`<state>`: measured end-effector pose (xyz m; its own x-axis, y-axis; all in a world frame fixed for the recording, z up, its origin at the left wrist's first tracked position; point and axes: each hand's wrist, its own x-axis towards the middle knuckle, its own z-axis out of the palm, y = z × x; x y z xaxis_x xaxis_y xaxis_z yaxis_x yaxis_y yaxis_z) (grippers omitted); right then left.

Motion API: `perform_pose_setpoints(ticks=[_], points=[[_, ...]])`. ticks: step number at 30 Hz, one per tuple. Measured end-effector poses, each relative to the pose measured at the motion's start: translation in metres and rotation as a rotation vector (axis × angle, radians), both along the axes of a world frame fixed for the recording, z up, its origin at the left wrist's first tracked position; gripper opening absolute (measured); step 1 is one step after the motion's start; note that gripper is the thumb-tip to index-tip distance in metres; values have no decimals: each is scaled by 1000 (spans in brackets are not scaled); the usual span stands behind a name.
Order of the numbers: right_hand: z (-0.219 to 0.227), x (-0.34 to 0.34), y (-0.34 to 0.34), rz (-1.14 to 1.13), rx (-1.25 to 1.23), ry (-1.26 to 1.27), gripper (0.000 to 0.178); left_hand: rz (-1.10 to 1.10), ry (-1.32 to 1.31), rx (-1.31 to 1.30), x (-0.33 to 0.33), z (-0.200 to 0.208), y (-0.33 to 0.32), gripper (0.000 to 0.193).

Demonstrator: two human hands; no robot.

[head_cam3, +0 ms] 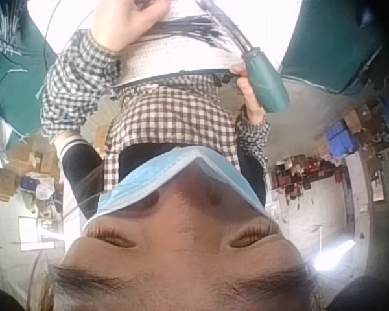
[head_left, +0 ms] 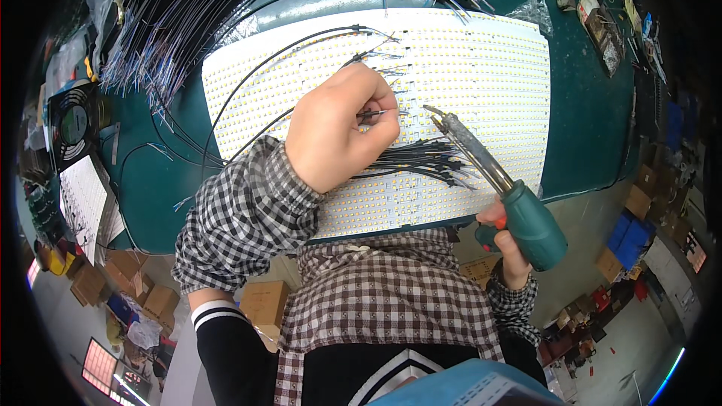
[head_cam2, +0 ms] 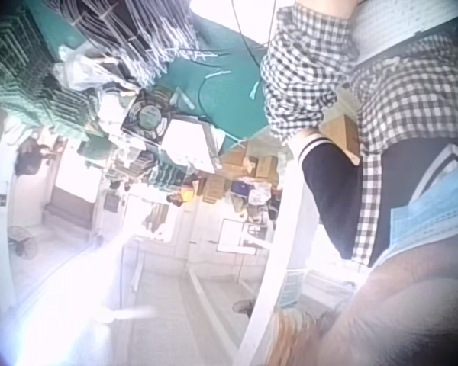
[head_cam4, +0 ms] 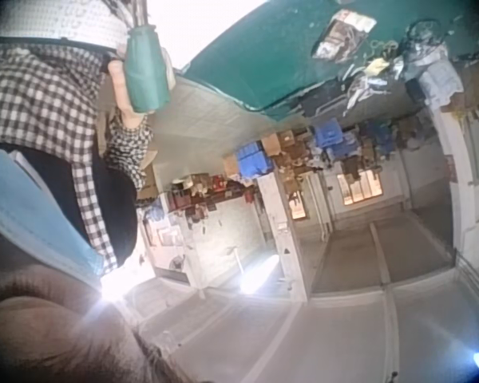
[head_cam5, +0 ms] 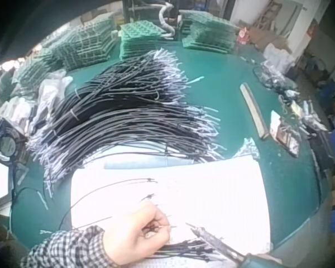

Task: The person uses a soldering iron to attach black wires to a large white LED panel. They hold the wires in place with one hand while applying the soldering iron with the other, working methodically across the panel's surface.

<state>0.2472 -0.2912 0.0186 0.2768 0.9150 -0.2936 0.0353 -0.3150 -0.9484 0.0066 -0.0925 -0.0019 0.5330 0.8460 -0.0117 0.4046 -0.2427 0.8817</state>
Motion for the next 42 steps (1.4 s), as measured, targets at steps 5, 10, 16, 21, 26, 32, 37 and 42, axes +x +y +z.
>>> perform_pose_setpoints(ticks=[5, 10, 16, 21, 26, 32, 37, 42], points=[[-2, 1, -1, 27, 11, -18, 32, 12, 61, 12, 2, 0, -2, 9], [-1, 3, -1, 60, 8, -65, 34, 0, 63, 27, 2, 1, -1, 9], [-4, 5, -4, 88, 21, -87, 36, 0, 85, 55, 4, 3, -1, 10], [-4, 3, -2, 111, 28, -132, 35, -24, 71, 114, 2, -3, -2, 10], [2, -2, 5, 107, 28, -156, 33, -26, 77, 119, 2, -2, -2, 11], [7, -1, 0, -8, -28, 176, 43, -2, -12, -23, 2, 12, -6, 13], [17, -17, 31, -169, 74, 284, 55, -38, -215, -146, 4, 40, -25, 13], [24, -31, 72, 9, 139, 253, 44, -98, -294, -147, 12, 40, -42, 13]])
